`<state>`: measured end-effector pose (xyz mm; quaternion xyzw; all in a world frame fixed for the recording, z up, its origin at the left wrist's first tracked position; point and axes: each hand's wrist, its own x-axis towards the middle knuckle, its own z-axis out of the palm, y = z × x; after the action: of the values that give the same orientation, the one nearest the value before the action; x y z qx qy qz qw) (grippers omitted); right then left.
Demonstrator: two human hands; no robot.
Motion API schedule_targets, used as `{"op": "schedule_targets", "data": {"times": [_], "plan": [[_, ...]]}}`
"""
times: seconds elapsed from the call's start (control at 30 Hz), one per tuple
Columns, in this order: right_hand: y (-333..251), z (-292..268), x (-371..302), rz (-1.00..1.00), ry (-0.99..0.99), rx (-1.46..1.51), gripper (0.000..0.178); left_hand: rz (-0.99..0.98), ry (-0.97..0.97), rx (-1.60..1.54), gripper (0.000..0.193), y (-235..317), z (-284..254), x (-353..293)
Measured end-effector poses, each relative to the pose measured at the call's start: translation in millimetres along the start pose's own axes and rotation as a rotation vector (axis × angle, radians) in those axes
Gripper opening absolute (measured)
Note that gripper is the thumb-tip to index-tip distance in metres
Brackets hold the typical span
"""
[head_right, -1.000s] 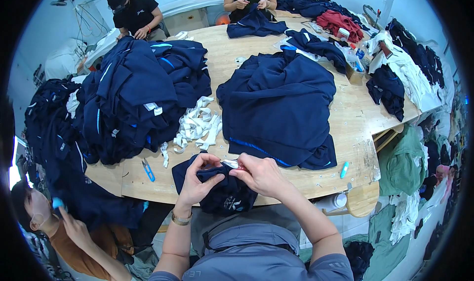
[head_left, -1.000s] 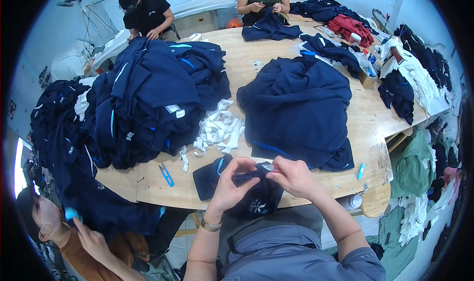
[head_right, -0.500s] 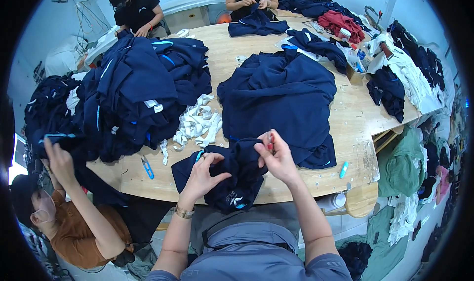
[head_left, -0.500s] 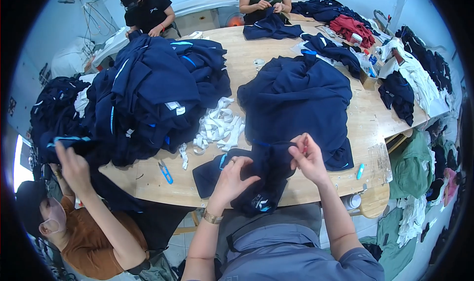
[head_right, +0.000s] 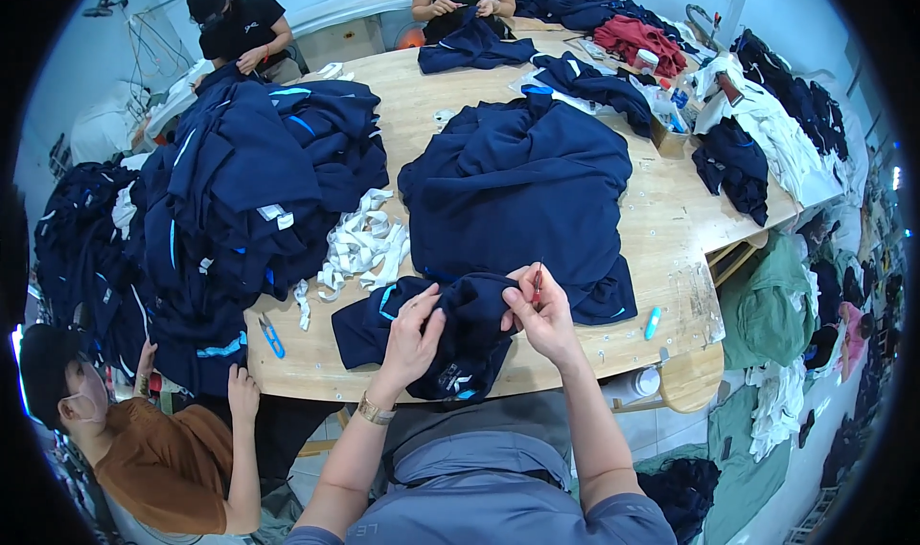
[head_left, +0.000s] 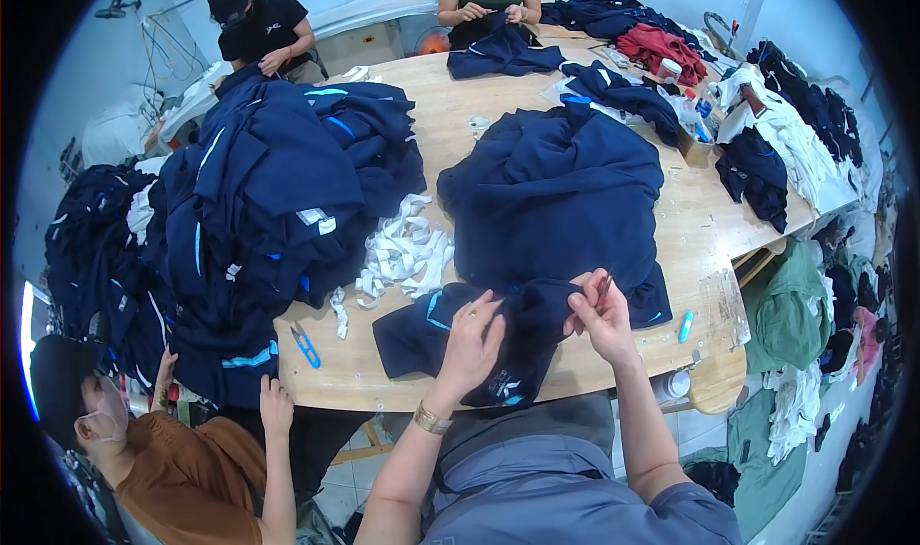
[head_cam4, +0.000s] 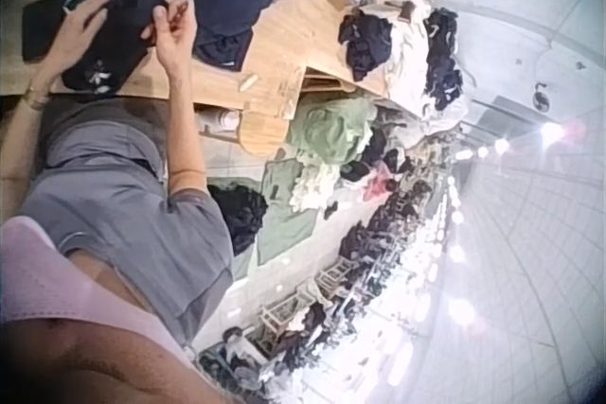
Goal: Trimming loose threads from blue garments using a small pair of thread snips.
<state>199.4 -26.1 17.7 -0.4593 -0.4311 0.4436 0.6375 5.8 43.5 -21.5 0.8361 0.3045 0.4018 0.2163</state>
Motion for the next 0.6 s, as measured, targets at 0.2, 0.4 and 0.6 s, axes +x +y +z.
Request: {"op": "schedule_targets", "data": {"times": [0.2,0.4,0.6], "plan": [[36.5,5.3,-9.3,-0.081,0.119,-0.2,0.022,-0.376,0.03,-0.634,0.02,14.2,-18.2,10.1],[59.5,23.5,-28.5,-0.255,0.054,-0.469,0.015,-0.616,0.029,-0.934,0.009,4.3,-20.9,7.2],[32.0,29.2,-18.6,-0.254,0.154,-0.58,0.022,-0.484,0.065,-0.651,0.019,9.3,-24.9,7.4]]}}
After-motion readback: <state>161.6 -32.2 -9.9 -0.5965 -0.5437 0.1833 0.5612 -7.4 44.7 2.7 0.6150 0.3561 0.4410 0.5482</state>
